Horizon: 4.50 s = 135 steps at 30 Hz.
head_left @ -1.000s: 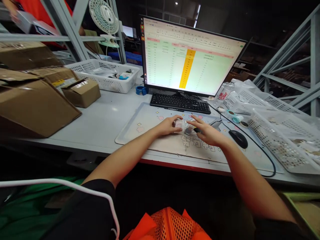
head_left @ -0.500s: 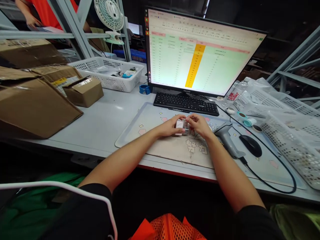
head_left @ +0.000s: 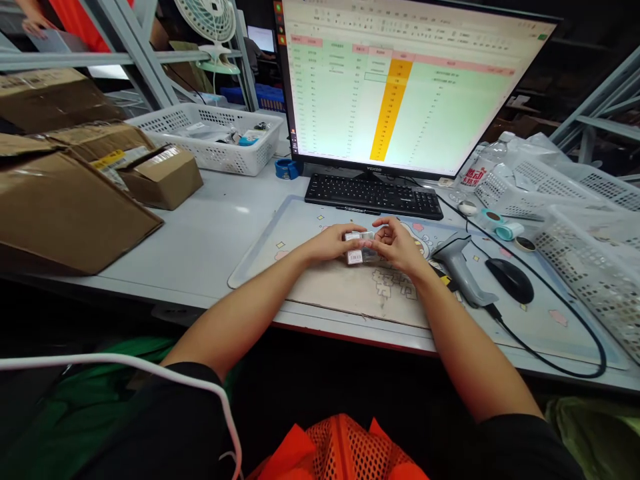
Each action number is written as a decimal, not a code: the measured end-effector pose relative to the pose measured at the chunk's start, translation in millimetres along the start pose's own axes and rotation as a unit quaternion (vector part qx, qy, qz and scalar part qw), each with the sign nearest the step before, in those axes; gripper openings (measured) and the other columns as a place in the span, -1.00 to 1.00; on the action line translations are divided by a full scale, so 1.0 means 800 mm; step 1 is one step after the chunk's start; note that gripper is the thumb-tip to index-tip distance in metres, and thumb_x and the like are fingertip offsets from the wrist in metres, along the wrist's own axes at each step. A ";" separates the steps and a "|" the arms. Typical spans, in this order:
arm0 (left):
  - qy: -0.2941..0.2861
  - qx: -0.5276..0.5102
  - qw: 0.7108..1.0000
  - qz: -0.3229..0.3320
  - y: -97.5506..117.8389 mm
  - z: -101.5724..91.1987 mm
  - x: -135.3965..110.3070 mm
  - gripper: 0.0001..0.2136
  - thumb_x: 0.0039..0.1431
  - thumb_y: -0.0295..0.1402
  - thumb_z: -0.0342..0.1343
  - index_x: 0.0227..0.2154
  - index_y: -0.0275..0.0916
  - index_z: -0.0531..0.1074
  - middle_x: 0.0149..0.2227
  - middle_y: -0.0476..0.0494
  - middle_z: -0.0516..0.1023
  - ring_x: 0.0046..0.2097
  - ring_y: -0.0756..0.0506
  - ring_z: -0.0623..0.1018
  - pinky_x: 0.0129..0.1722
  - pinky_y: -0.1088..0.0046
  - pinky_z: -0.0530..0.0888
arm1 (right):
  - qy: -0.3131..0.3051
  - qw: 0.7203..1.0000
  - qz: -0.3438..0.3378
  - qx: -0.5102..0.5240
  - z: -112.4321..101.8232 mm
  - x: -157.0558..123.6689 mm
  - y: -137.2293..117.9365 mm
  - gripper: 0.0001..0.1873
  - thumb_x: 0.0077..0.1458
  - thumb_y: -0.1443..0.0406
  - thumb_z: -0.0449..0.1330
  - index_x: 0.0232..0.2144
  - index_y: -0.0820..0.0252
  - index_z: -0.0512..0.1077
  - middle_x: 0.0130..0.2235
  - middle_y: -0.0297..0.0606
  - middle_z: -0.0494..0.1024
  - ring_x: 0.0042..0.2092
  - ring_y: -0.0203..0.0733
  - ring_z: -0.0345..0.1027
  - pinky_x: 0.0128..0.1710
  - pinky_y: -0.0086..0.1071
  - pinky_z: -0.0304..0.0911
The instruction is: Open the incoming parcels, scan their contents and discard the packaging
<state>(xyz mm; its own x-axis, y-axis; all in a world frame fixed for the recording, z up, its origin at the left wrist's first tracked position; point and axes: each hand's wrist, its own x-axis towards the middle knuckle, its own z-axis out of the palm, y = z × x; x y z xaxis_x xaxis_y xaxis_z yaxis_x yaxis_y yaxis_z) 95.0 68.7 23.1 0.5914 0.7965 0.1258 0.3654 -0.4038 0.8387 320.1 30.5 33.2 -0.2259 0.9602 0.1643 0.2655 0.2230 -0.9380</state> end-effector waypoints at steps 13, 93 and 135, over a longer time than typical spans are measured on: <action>0.043 -0.075 0.996 0.027 -0.009 0.000 0.004 -0.40 0.22 -0.05 0.27 0.22 -0.29 0.44 0.08 -0.31 0.62 0.04 -0.26 0.62 0.01 0.24 0.55 | -0.089 0.989 0.087 0.077 -0.009 -0.004 0.010 -0.26 -0.14 0.23 0.45 0.14 0.17 0.41 -0.15 -0.22 0.61 -0.16 -0.13 0.49 -0.12 -0.23 0.45; 0.213 0.176 0.958 -0.076 0.030 0.011 -0.011 -0.76 0.52 -0.26 0.05 0.13 -0.22 0.38 0.05 -0.34 0.65 0.12 -0.31 0.63 0.10 0.21 0.47 | -0.131 0.930 0.022 -0.341 -0.026 -0.127 -0.117 -0.60 0.31 -0.04 0.21 -0.24 0.16 0.55 -0.20 -0.19 0.64 -0.17 -0.03 0.45 -0.12 -0.22 0.29; 0.189 0.310 0.915 -0.177 0.023 -0.093 -0.020 -0.65 0.41 -0.13 0.13 0.18 -0.03 0.45 -0.20 -0.20 0.71 -0.13 -0.30 0.70 -0.14 0.30 0.52 | 0.319 0.816 -0.008 -0.483 -0.334 -0.199 0.168 -0.33 0.13 -0.25 0.08 0.01 -0.03 0.62 0.02 0.00 0.63 0.10 0.42 0.53 0.20 0.25 0.41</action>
<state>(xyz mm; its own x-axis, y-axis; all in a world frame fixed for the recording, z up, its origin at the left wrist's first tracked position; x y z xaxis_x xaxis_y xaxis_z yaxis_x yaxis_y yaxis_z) 38.7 81.9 76.2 0.1085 0.9782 0.1772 0.8925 -0.1744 0.4160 641.9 -47.2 -37.2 0.2148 0.7793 0.5886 0.9513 -0.0305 -0.3068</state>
